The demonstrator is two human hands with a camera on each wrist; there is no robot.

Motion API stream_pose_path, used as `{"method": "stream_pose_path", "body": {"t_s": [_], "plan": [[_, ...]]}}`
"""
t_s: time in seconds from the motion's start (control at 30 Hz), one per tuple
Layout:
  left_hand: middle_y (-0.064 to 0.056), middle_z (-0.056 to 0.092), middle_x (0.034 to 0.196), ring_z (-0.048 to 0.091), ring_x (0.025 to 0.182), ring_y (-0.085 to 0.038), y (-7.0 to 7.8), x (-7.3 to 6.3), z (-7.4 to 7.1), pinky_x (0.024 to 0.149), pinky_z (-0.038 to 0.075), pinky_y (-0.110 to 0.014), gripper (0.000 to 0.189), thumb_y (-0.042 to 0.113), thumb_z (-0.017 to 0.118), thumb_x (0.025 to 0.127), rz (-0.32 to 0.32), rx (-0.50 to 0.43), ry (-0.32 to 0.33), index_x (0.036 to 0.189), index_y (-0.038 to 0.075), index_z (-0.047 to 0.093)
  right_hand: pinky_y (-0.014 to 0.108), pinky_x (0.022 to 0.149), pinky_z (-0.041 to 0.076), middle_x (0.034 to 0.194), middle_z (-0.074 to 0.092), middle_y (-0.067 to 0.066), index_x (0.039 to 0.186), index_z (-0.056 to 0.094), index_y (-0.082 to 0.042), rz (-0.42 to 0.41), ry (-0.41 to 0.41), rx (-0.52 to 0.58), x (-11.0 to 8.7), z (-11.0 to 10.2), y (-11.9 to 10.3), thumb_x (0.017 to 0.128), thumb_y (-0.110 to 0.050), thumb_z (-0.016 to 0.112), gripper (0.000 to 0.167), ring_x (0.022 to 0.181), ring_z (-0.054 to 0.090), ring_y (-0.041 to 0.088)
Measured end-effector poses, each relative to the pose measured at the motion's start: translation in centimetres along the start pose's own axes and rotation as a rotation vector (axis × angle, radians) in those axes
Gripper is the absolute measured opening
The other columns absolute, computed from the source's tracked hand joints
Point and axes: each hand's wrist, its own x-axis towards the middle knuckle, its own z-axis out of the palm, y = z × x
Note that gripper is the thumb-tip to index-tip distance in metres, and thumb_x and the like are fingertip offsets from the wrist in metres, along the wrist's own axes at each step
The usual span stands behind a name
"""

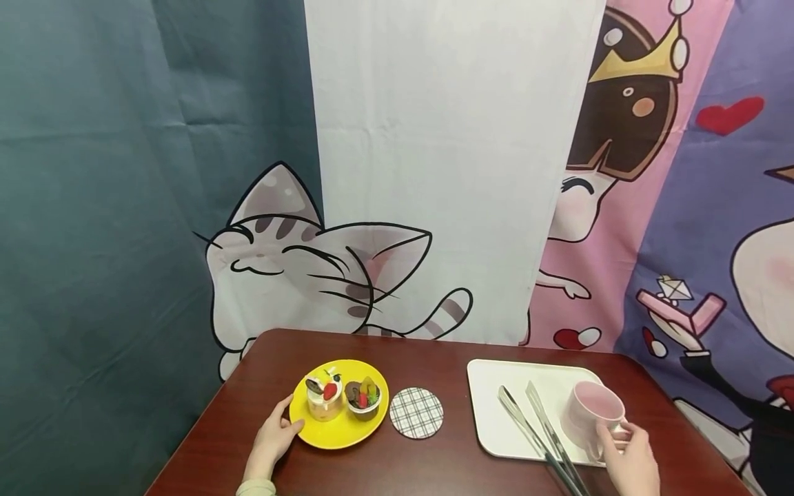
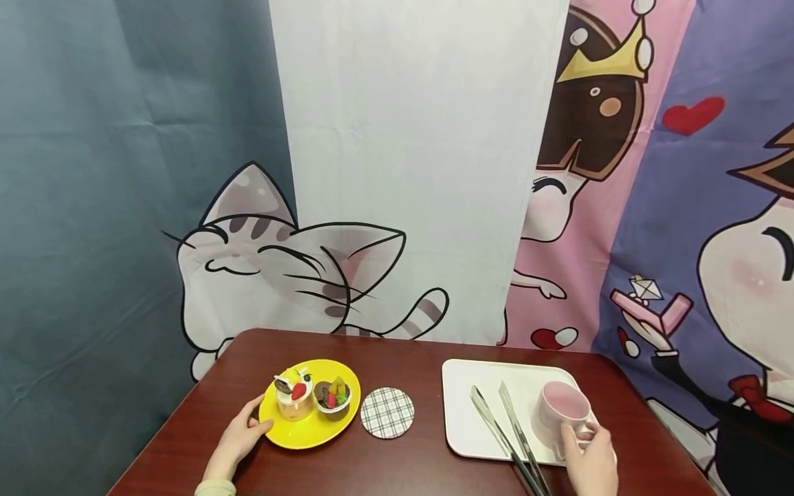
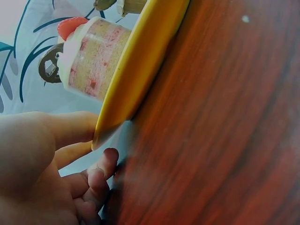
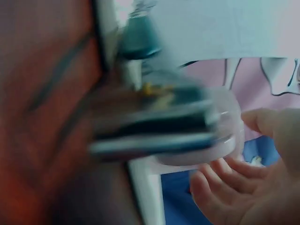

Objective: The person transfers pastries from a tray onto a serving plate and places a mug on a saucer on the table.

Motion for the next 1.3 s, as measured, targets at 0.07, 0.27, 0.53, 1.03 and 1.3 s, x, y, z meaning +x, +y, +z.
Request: {"method": "stream_pose_path", "body": {"t_s": [0.07, 0.27, 0.53, 1.03, 1.3], "plan": [[-0.005, 0.048, 0.075, 0.045, 0.068, -0.018, 0.0, 0.1, 0.0, 0.064, 0.032, -0.028, 0.065, 0.019, 0.063, 0.086, 0.001, 0.003, 0.001, 0.144, 0.001, 0.038, 0.028, 0.065, 0.042, 0.104, 0.064, 0.030, 0.121, 0.047, 0.013, 0.005, -0.054, -0.011, 0.3, 0.4, 0.8, 0.097, -0.033, 0.049, 0.052, 0.077, 0.063, 0.025], [-0.004, 0.047, 0.074, 0.044, 0.067, -0.018, -0.1, 0.3, 0.2, 0.064, 0.032, -0.028, 0.064, 0.019, 0.062, 0.087, -0.009, 0.000, 0.006, 0.144, 0.001, 0.038, 0.020, 0.058, 0.049, 0.065, 0.069, 0.003, 0.092, 0.064, 0.011, -0.004, -0.124, 0.169, 0.3, 1.4, 1.5, 0.101, -0.030, 0.043, 0.047, 0.056, 0.061, 0.004], [-0.004, 0.047, 0.074, 0.044, 0.067, -0.018, -0.2, 0.2, 0.7, 0.063, 0.033, -0.028, 0.064, 0.020, 0.063, 0.088, -0.023, -0.008, -0.016, 0.144, 0.001, 0.037, 0.015, 0.052, 0.050, 0.055, 0.059, -0.020, 0.073, 0.065, -0.015, -0.082, -0.075, 0.536, -1.0, 2.0, -0.5, 0.100, -0.016, 0.049, 0.031, 0.050, 0.059, -0.005], [-0.005, 0.048, 0.075, 0.045, 0.067, -0.018, -0.1, 0.7, 0.4, 0.063, 0.032, -0.028, 0.064, 0.018, 0.062, 0.087, -0.020, -0.018, -0.011, 0.144, 0.002, 0.037, 0.024, 0.050, 0.049, 0.063, 0.054, -0.006, 0.083, 0.061, 0.010, -0.457, -0.364, 0.701, -5.4, 9.7, -11.7, 0.095, 0.000, 0.053, 0.018, 0.056, 0.052, 0.000], [-0.006, 0.048, 0.076, 0.045, 0.069, -0.018, 0.2, 0.5, 0.7, 0.064, 0.033, -0.028, 0.064, 0.018, 0.063, 0.086, -0.007, -0.030, 0.002, 0.143, 0.002, 0.039, 0.021, 0.052, 0.048, 0.068, 0.055, 0.005, 0.090, 0.063, 0.010, -0.292, -0.563, 0.680, -6.8, 14.6, -13.3, 0.096, -0.006, 0.055, 0.019, 0.056, 0.051, 0.005]]}}
